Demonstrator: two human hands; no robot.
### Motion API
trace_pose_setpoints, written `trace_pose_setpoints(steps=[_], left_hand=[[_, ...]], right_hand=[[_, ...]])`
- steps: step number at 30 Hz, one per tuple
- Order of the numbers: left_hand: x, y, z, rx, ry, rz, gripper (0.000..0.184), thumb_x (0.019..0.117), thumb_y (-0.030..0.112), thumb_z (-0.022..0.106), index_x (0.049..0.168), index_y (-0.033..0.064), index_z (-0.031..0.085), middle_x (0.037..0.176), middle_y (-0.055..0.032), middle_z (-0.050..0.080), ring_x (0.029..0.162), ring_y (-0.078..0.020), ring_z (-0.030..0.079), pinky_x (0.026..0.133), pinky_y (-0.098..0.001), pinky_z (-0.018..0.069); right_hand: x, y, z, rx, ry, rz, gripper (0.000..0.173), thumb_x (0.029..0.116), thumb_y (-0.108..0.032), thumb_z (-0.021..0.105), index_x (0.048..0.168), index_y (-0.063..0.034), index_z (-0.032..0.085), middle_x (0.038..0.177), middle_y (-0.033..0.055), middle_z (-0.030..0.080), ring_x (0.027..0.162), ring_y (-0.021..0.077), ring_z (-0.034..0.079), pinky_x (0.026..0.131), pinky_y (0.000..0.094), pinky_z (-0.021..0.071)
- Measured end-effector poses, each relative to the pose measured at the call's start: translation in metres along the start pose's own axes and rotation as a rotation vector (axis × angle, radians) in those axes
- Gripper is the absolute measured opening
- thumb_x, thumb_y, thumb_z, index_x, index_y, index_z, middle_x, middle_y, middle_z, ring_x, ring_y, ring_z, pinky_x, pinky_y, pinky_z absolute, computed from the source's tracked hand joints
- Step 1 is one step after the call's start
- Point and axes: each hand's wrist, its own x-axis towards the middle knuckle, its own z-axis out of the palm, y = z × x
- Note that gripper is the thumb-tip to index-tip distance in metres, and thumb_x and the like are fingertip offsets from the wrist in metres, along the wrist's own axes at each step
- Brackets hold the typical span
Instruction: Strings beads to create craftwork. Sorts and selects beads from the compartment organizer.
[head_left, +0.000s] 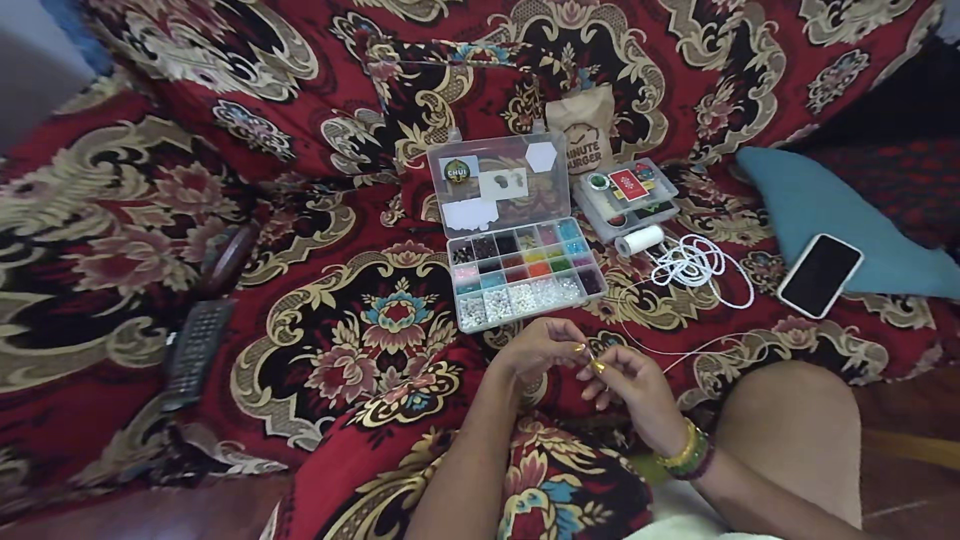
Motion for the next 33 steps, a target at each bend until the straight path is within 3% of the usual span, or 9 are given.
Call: trace_pose_setpoints(steps=[33], left_hand=[[-0.0017,0.0020,-0.0049,0.170,-0.105,0.032,0.015,0.0855,-0.002,0.065,0.088,0.0123,0.070,0.078,0.0096,0.070,0.073,-0.0013,0.066,0.072,-0.0219,0.0564]], right_hand=[[-0.0016,0.0011,0.0023,-0.037,-0.037,0.073,0.010,0.0986,-0.006,0.058,0.096,-0.0013,0.066,0.083,0.0049,0.076,0.067,0.0116,0.073,0.059,0.0253,0.0609]])
